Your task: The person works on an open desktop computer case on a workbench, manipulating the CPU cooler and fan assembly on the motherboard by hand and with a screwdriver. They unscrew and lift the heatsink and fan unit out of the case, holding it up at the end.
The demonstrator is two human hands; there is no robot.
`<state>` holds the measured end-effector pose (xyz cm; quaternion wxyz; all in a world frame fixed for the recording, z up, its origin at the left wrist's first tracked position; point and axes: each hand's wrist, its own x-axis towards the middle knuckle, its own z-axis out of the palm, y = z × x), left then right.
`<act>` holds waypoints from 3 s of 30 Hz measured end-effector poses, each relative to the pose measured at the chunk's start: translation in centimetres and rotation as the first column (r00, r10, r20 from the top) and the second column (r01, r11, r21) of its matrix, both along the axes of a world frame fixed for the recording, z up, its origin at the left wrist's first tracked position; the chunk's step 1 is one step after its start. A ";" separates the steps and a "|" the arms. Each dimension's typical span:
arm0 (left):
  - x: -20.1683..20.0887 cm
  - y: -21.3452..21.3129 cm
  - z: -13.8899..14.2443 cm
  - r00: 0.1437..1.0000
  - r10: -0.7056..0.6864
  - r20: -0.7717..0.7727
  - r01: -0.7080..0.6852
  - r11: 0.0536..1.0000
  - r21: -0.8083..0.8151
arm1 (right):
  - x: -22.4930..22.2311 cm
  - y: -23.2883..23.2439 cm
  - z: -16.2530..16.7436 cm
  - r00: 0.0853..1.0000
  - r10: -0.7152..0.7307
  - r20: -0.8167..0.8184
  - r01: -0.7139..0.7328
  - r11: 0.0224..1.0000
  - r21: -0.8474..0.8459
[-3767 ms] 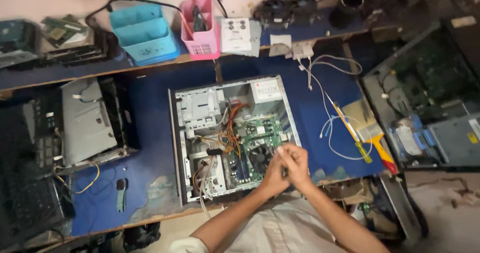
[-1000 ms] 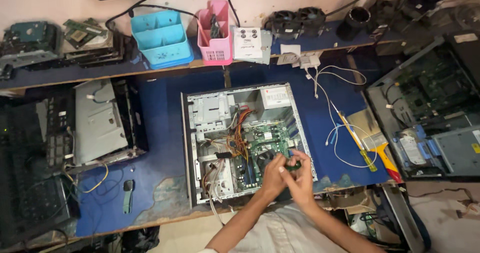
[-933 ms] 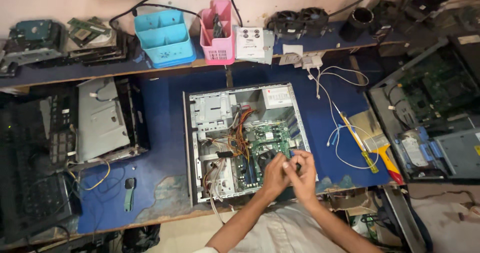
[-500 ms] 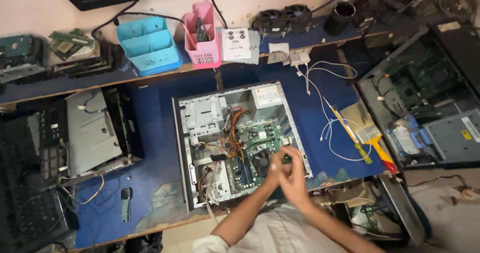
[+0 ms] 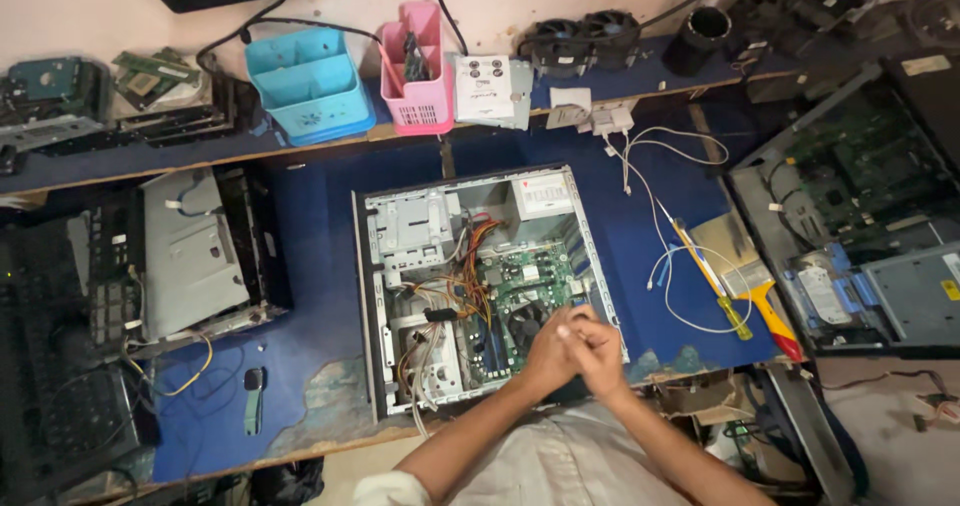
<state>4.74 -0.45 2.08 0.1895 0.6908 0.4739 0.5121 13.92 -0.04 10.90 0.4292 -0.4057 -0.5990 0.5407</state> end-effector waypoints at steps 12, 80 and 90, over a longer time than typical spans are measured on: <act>-1.9 2.8 1.4 0.821 -0.369 0.435 0.518 0.802 -0.298 | 3.3 4.5 1.8 0.761 0.644 -0.074 -0.647 0.763 -0.016; 0.3 2.0 0.5 0.904 -0.272 0.328 0.409 0.774 -0.483 | 0.9 3.4 1.1 0.996 -0.086 0.015 0.086 0.996 0.012; 0.5 -1.1 1.4 0.979 -0.187 -0.080 0.146 0.922 -0.360 | -0.2 1.4 1.3 0.951 -0.289 -0.114 0.280 0.956 -0.088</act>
